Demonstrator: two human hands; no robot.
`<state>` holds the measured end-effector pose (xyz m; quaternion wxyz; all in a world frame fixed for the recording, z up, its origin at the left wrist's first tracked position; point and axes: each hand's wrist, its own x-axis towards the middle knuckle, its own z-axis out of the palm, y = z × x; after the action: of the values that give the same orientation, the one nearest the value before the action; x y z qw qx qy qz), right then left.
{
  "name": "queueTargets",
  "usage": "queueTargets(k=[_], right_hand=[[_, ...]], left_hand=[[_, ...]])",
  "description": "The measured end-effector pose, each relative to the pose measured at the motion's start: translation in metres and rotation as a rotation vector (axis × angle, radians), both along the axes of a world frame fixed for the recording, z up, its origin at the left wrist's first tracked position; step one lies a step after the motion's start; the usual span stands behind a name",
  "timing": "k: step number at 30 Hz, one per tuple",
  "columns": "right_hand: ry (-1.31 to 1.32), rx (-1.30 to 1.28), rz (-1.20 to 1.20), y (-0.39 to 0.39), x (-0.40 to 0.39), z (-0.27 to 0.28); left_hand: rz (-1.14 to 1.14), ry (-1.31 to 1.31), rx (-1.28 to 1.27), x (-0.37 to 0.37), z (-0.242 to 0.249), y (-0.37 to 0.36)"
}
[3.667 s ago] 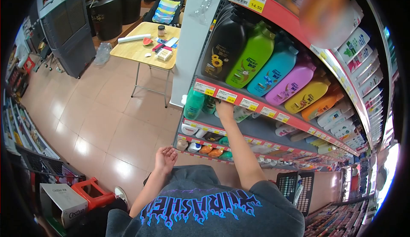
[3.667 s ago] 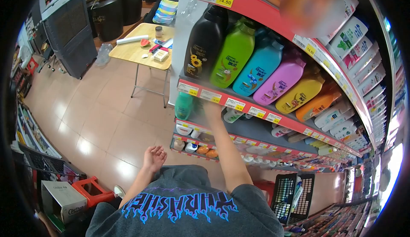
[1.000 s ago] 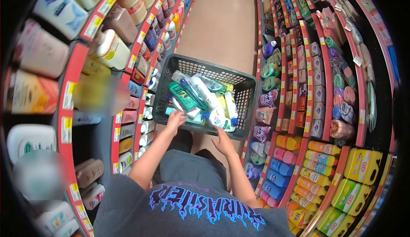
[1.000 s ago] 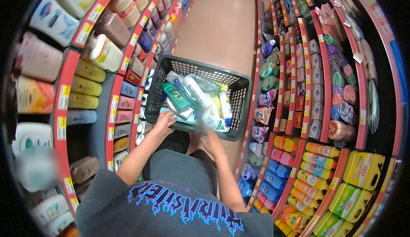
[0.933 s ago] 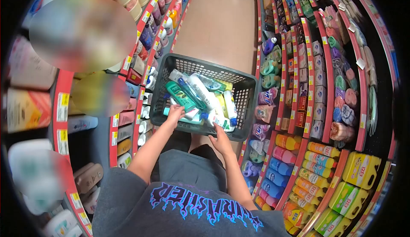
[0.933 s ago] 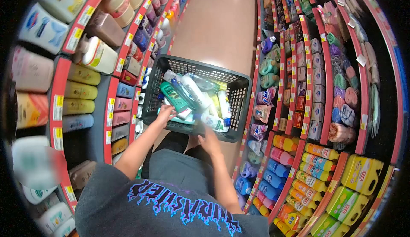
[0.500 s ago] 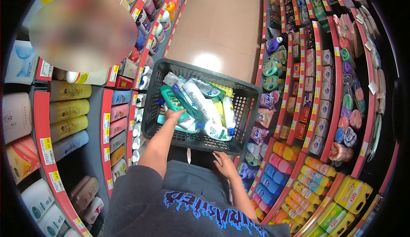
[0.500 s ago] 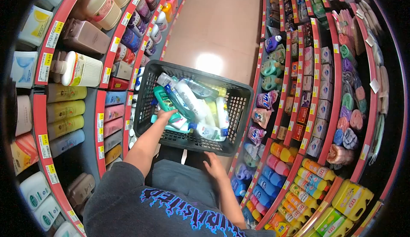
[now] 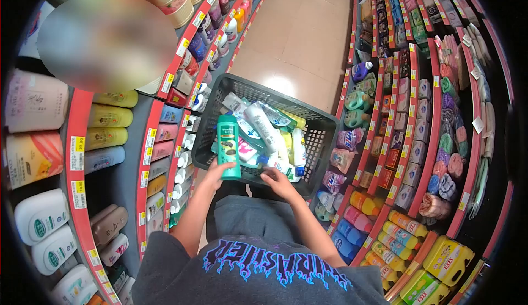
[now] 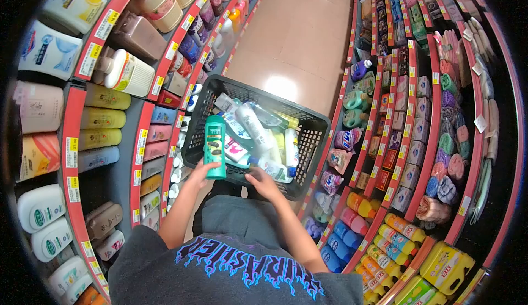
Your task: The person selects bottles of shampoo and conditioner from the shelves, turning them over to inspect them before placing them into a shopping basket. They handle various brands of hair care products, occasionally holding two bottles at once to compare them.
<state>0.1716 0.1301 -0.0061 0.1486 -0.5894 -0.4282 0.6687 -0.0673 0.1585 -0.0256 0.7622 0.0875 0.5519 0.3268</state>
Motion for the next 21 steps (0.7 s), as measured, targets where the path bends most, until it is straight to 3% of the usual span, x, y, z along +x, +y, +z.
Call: queueTargets(k=[2, 5, 8, 12, 17, 21], right_hand=[[0.182, -0.072, -0.104, 0.007, -0.016, -0.001], [0.599, -0.292, -0.296, 0.023, -0.037, 0.017], [0.79, -0.302, -0.476, 0.038, -0.051, 0.041], [0.754, -0.423, -0.591, 0.038, -0.042, 0.049], [0.659, -0.457, -0.702, 0.018, -0.007, 0.023], [0.652, -0.386, -0.794, 0.004, 0.009, 0.035]], left_hand=[[-0.035, 0.031, 0.107, 0.006, 0.017, -0.017], [-0.033, -0.13, 0.209, 0.018, 0.044, -0.029], [-0.222, -0.06, 0.203, 0.028, 0.059, -0.035], [-0.396, -0.064, 0.238, 0.042, 0.08, -0.041], [-0.465, -0.203, 0.115, 0.062, 0.093, -0.045], [-0.46, -0.275, 0.01, 0.084, 0.094, -0.043]])
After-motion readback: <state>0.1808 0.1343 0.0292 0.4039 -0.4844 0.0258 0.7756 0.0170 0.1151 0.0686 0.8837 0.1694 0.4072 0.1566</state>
